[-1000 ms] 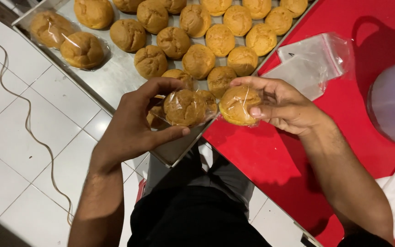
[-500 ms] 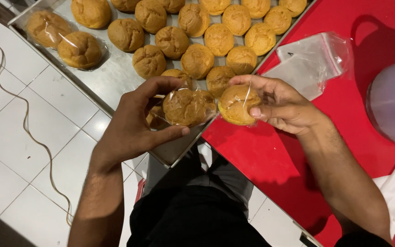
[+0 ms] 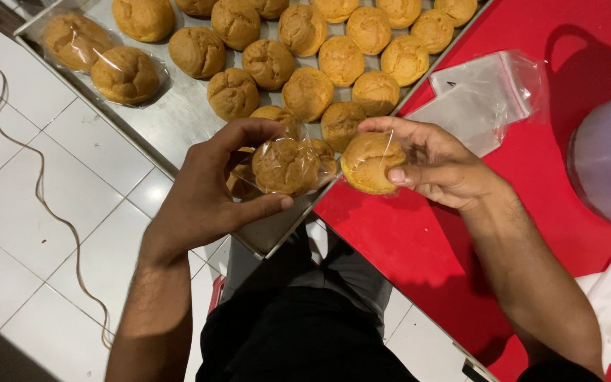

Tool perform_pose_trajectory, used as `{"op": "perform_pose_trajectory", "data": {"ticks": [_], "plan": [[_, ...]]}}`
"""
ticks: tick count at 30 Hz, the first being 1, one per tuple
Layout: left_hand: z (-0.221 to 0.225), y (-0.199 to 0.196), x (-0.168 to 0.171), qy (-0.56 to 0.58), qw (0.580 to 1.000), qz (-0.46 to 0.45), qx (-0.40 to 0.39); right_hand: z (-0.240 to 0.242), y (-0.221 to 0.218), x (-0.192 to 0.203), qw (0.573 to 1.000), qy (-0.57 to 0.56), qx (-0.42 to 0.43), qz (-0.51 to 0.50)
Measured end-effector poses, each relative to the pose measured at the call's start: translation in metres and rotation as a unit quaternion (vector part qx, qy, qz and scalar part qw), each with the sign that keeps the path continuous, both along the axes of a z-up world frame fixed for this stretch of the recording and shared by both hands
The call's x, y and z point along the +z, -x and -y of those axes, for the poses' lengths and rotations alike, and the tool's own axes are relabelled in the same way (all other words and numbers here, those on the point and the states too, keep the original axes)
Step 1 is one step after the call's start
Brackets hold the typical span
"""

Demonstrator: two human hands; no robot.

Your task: Packaging individual bread rolls into plastic bags and sealing them with a stapler.

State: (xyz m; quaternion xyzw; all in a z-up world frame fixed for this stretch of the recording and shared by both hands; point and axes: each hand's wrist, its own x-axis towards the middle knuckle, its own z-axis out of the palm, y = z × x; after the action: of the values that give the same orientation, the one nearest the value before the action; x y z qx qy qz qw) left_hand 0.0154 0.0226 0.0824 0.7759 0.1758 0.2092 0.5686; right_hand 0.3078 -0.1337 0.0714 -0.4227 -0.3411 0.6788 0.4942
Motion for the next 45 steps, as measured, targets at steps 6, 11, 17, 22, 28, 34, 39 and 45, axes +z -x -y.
{"op": "perform_pose_trajectory", "data": {"ticks": [6, 11, 17, 22, 28, 34, 39, 45], "plan": [[0.0, 0.0, 0.001, -0.005, 1.0, -0.008, 0.001, 0.0, -0.002, -0.004, 1.0, 0.002, -0.002, -0.027], [0.0, 0.0, 0.001, 0.019, 1.0, -0.008, 0.004, -0.001, -0.002, -0.005, 1.0, -0.008, 0.003, -0.004], [0.001, 0.0, 0.001, 0.036, 0.999, -0.016, 0.007, -0.001, -0.001, -0.003, 0.999, -0.001, 0.0, -0.033], [0.0, 0.0, 0.0, 0.027, 0.999, -0.015, 0.01, -0.002, 0.001, 0.001, 1.0, 0.003, 0.001, 0.002], [-0.009, 0.006, -0.006, -0.044, 0.998, 0.029, 0.027, -0.004, 0.001, -0.001, 1.0, 0.002, -0.01, 0.029], [-0.047, 0.033, -0.043, -0.231, 0.939, 0.022, 0.254, -0.025, 0.025, 0.011, 0.981, 0.003, -0.039, 0.189], [-0.069, 0.046, -0.088, -0.292, 0.884, -0.072, 0.357, -0.084, 0.075, 0.036, 0.955, -0.041, 0.02, 0.293], [-0.071, 0.048, -0.087, -0.3, 0.884, -0.073, 0.351, -0.149, 0.111, 0.028, 0.916, -0.052, 0.133, 0.375]]}}
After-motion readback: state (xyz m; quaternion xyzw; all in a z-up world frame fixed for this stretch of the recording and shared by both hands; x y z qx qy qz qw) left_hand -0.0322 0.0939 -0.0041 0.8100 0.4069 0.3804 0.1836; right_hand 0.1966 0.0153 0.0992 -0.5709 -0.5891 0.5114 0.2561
